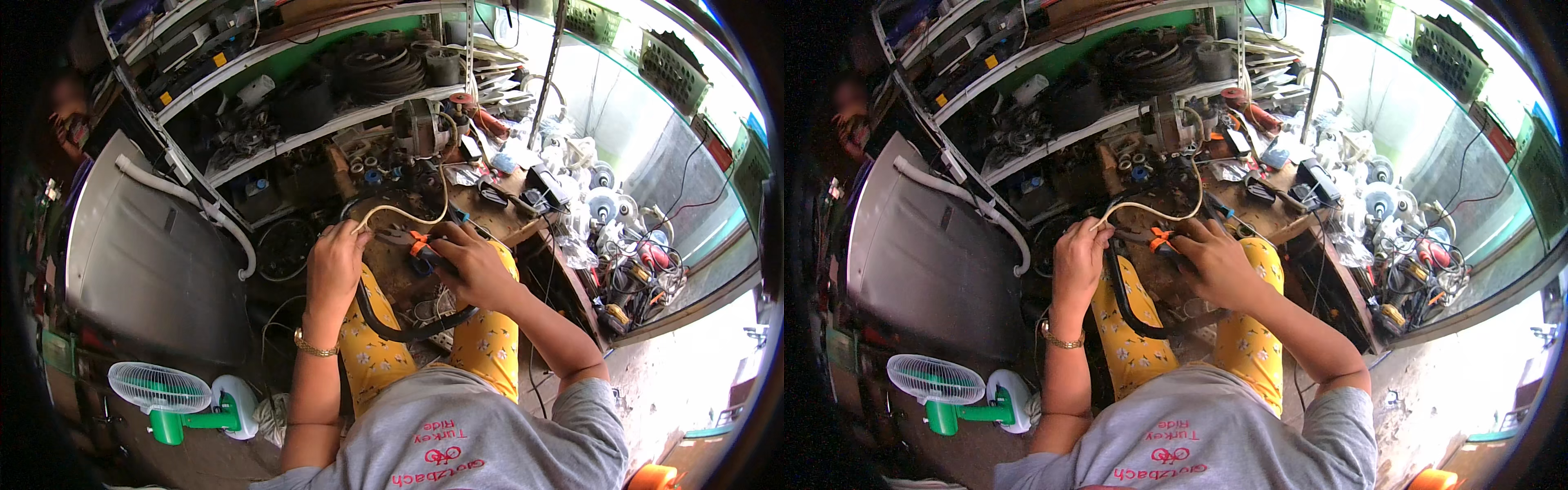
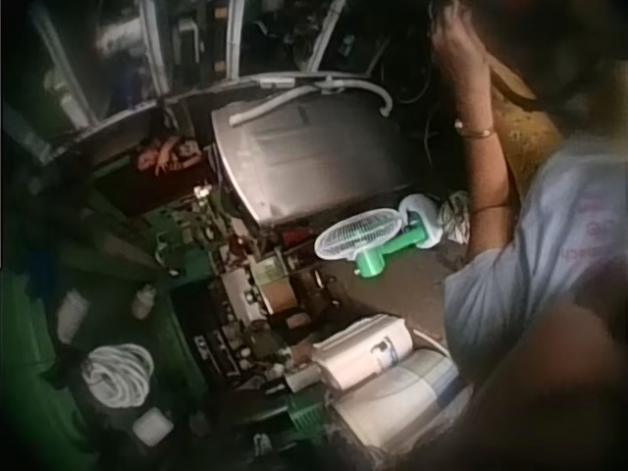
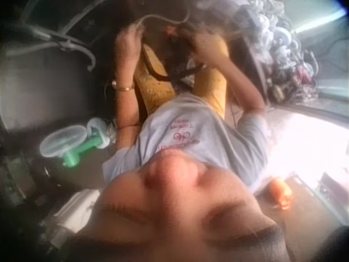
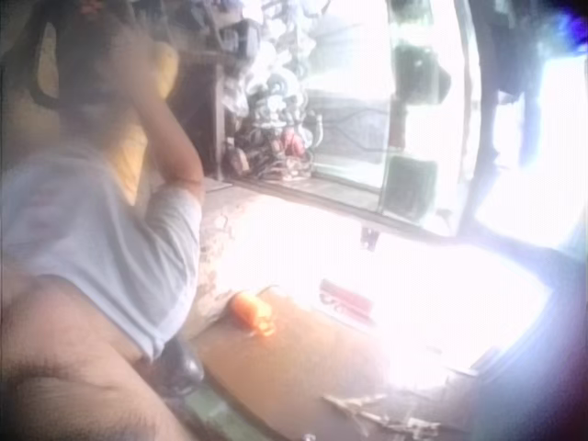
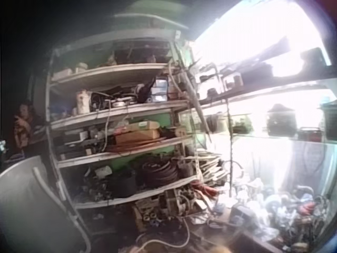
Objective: The person sits on the floor in a cluttered workshop and repairs a white electrical cord. They use pliers to strip the insulation from the wire ends and then use a soldering iron to heat and join the exposed copper strands.
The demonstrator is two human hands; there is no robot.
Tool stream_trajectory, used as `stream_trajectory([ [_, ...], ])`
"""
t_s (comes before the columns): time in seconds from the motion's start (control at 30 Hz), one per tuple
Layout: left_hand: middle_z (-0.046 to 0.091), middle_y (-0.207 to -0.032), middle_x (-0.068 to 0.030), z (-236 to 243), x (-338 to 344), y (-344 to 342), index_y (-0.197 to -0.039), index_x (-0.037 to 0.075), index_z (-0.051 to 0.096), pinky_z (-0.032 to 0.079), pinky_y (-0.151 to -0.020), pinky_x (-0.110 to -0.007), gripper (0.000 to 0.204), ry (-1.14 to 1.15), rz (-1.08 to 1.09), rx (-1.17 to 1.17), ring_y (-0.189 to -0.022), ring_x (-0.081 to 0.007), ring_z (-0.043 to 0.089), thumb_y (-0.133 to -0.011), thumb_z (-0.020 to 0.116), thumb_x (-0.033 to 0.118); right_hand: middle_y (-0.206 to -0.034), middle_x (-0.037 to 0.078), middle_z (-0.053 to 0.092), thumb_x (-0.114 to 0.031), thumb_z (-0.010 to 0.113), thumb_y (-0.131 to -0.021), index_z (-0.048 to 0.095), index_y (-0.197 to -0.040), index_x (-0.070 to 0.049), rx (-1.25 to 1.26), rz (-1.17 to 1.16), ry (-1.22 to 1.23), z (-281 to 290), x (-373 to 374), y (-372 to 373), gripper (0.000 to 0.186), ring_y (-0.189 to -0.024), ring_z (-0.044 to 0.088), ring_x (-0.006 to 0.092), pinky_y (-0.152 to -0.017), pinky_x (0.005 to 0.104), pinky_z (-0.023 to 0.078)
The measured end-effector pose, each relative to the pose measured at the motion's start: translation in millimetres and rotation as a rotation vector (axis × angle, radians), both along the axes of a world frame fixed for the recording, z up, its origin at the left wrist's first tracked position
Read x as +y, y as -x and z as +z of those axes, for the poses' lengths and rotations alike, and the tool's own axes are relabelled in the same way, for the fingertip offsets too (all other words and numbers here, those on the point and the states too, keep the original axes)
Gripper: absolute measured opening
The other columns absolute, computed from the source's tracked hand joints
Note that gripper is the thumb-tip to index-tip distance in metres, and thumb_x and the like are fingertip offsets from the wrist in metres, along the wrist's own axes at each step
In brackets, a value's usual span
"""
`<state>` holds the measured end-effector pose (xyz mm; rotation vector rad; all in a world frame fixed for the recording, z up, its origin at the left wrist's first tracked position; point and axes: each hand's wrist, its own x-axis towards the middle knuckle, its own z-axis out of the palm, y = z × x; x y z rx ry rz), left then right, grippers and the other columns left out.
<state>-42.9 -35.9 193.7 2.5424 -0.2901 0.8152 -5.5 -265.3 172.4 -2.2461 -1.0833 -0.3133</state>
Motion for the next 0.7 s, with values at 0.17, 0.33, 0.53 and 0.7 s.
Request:
stream_trajectory([
  [0.17, 0.063, -0.082, -0.0163, 17, 3, 3, -0.087, 0.000, 0.059, 0.049, -0.070, -0.042, 0.012, -0.071, -0.020, 0.131, -0.080, -0.0344, 0.059, -0.085, 0.061, 0.011, -0.114, 0.015, 0.051, -0.011, 0.065, -0.067, 0.058, -0.112, -0.005, 0.006, 0.018, 0.043, 3, 3, -3, 0.046, -0.096, 0.050, 0.0347, -0.083, 0.0438, 0.045],
  [0.33, 0.062, -0.079, -0.0155, 18, 4, 1, -0.084, 0.000, 0.059, 0.050, -0.066, -0.041, 0.014, -0.191, 0.024, 0.180, -0.077, -0.0325, 0.060, -0.083, 0.064, 0.013, -0.109, 0.015, 0.051, -0.011, 0.065, -0.065, 0.058, -0.112, -0.004, -0.038, 0.046, 0.021, -1, 3, -8, 0.048, -0.095, 0.051, 0.0346, -0.081, 0.0438, 0.046],
  [0.53, 0.061, -0.074, -0.0147, 23, 2, -2, -0.081, 0.000, 0.059, 0.048, -0.066, -0.041, 0.015, -0.248, 0.011, 0.108, -0.076, -0.0322, 0.059, -0.078, 0.068, 0.013, -0.102, 0.012, 0.051, -0.009, 0.064, -0.064, 0.060, -0.105, -0.003, -0.052, 0.067, 0.064, 7, 4, -12, 0.041, -0.094, 0.052, 0.0321, -0.076, 0.0419, 0.048],
  [0.7, 0.061, -0.075, -0.0108, 26, 7, -6, -0.079, 0.001, 0.055, 0.051, -0.066, -0.038, 0.025, -0.335, -0.047, 0.072, -0.077, -0.0281, 0.060, -0.075, 0.071, 0.020, -0.099, 0.012, 0.051, -0.007, 0.063, -0.064, 0.060, -0.104, -0.002, -0.094, 0.081, 0.055, 8, 5, -14, 0.040, -0.094, 0.053, 0.0324, -0.075, 0.0425, 0.049],
])
